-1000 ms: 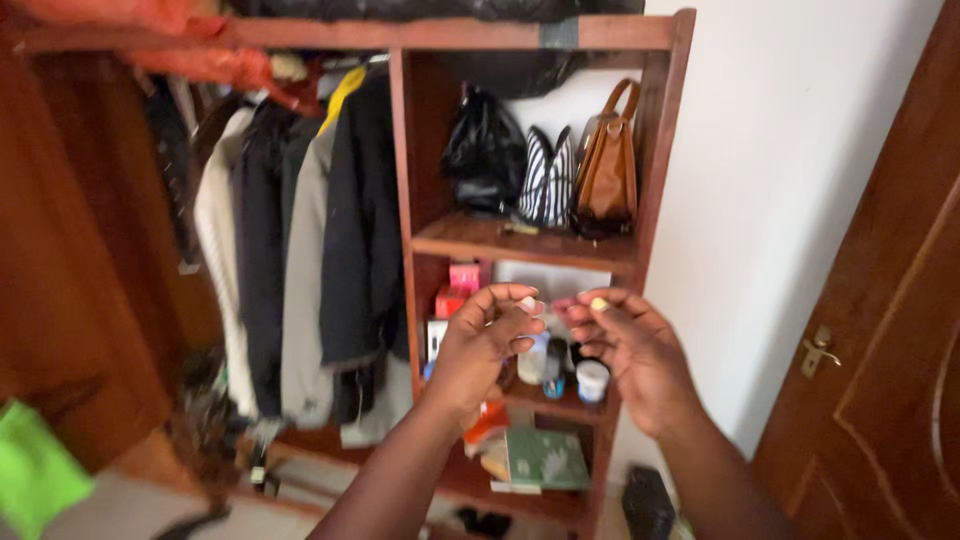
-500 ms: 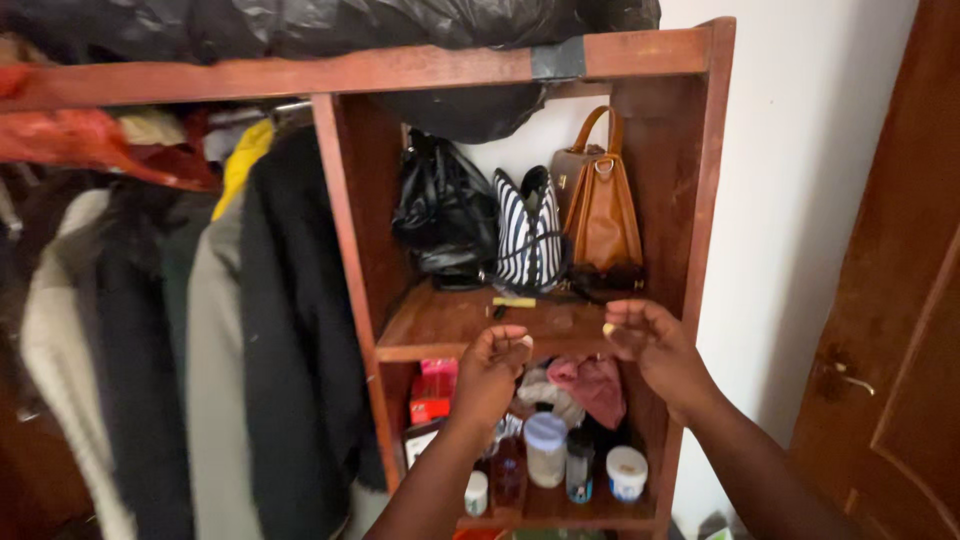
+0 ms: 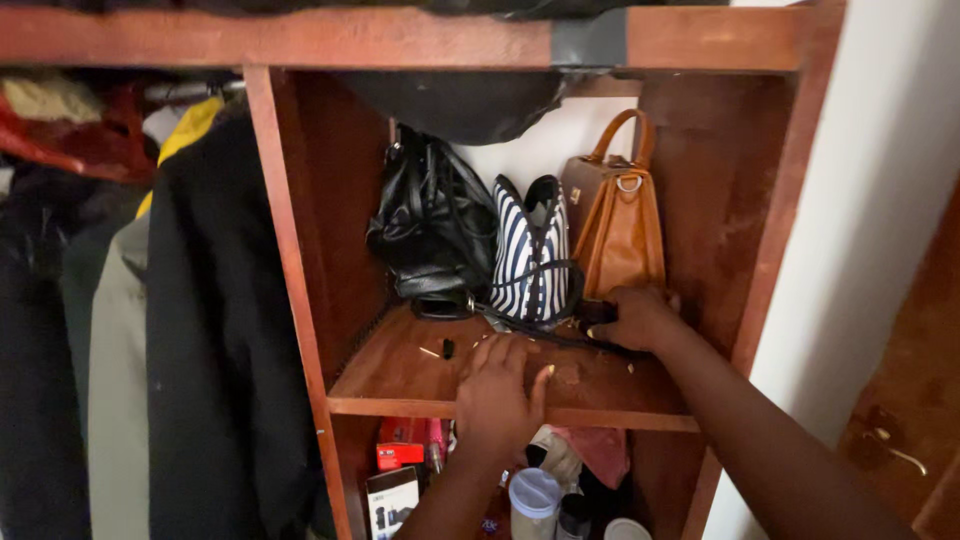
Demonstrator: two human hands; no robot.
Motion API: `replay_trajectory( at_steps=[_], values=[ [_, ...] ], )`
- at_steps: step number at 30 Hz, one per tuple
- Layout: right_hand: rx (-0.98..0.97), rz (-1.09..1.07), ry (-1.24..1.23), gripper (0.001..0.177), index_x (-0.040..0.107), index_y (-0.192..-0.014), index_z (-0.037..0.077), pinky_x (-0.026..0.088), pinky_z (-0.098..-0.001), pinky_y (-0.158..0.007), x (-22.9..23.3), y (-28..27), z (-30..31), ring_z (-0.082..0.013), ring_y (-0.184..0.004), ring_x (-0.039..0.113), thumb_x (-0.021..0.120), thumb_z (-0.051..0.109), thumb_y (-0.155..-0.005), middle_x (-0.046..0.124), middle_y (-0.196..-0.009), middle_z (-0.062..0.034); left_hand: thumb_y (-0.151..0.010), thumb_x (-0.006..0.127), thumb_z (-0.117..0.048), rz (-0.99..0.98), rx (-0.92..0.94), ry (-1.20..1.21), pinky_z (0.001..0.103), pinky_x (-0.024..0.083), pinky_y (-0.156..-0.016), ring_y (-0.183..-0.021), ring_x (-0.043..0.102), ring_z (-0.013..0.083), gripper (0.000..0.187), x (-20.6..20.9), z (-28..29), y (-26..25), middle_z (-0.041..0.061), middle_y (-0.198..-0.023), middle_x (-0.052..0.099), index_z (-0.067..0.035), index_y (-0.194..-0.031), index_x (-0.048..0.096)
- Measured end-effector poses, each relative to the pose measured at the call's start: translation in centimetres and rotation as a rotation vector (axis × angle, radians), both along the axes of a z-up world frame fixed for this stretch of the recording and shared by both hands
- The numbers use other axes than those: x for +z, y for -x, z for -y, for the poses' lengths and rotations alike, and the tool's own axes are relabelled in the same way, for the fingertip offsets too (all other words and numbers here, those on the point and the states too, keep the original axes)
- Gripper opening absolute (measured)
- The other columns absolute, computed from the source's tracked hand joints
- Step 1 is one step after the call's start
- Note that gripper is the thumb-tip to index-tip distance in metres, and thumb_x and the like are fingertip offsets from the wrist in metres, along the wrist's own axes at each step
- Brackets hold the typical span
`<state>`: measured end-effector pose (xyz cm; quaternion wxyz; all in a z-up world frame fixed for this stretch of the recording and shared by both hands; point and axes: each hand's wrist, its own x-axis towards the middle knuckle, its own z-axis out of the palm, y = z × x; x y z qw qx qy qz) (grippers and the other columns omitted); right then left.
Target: The person removes several handbags and small items from a wooden wardrobe and places them on a bed. They handle a striped bag, a black backpack, a brown handbag, and a small black pouch, along with boxes and containers, arranging them on the bed surface.
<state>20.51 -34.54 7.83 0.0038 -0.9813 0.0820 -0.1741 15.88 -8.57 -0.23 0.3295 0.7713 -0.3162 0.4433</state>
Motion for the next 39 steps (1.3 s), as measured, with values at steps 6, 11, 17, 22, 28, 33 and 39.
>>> replay_trajectory(
  at_steps=[6,11,17,22,28,33,39],
  values=[
    [0.119,0.073,0.082,0.040,0.077,-0.114,0.033,0.055,-0.0534,-0.093,-1.2,-1.4,1.2,-0.0327,-0.109,0.070,0.069,0.022,-0.076,0.074,-0.116,-0.0071,-0.091,0.068,-0.030,-0.050,-0.034,-0.009,0.047,0.048,-0.099,-0.123,0.056,0.0360,0.032,0.2,-0.1,0.2,0.013,-0.122,0.065,-0.008,-0.113,0.065],
    [-0.057,0.263,-0.030,0.034,0.071,-0.112,0.013,0.056,-0.0519,-0.089,1.0,0.4,0.0,-0.0393,-0.104,0.069,0.073,0.036,-0.087,0.070,-0.113,-0.0168,-0.091,0.070,-0.032,-0.067,-0.036,0.014,0.048,0.047,-0.100,-0.119,0.058,0.0347,0.029,0.3,-0.4,0.5,0.011,-0.116,0.067,-0.009,-0.107,0.067],
    [0.323,0.966,0.001,0.022,0.065,-0.109,0.001,0.053,-0.0519,-0.075,4.5,7.2,-3.8,-0.0453,-0.091,0.065,0.069,0.010,-0.088,0.067,-0.104,-0.0221,-0.093,0.071,-0.032,-0.102,-0.152,0.187,0.045,0.047,-0.100,-0.118,0.060,0.0335,0.032,0.9,-0.1,1.4,0.011,-0.119,0.069,-0.009,-0.114,0.068],
    [0.825,0.589,-0.270,0.017,0.067,-0.107,0.005,0.054,-0.0393,-0.070,2.6,10.7,-9.5,-0.0258,-0.078,0.067,0.067,0.008,-0.090,0.068,-0.091,-0.0146,-0.099,0.069,-0.030,-0.276,-0.779,0.761,0.035,0.044,-0.104,-0.120,0.057,0.0234,0.054,1.7,2.7,3.3,0.012,-0.128,0.060,-0.002,-0.140,0.047],
    [1.005,0.093,-0.737,0.039,0.065,-0.127,0.005,0.054,-0.0298,-0.077,-0.6,12.0,-11.8,-0.0164,-0.087,0.063,0.071,-0.003,-0.089,0.069,-0.098,-0.0098,-0.088,0.072,-0.034,-0.814,-0.991,1.308,0.034,0.058,-0.078,-0.089,0.070,0.0191,0.047,-0.3,2.3,3.0,0.006,-0.105,0.072,-0.010,-0.126,0.058],
    [0.889,0.248,-1.118,0.033,0.066,-0.128,0.002,0.055,-0.0295,-0.086,-2.7,8.0,-9.9,-0.0165,-0.096,0.068,0.063,-0.002,-0.095,0.072,-0.108,-0.0094,-0.095,0.075,-0.046,-0.918,-1.339,1.679,0.029,0.056,-0.074,-0.084,0.071,0.0154,0.039,-2.3,-2.6,1.7,0.003,-0.095,0.073,-0.011,-0.105,0.064],
    [0.827,0.463,-0.445,0.040,0.070,-0.121,0.002,0.055,-0.0365,-0.088,-9.3,-0.9,-10.3,-0.0314,-0.101,0.071,0.067,-0.002,-0.081,0.073,-0.112,-0.0188,-0.092,0.073,-0.044,-0.907,-1.206,1.770,0.034,0.057,-0.089,-0.088,0.069,0.0108,0.034,-2.7,-7.4,4.2,-0.004,-0.098,0.070,-0.015,-0.109,0.068]
  ],
)
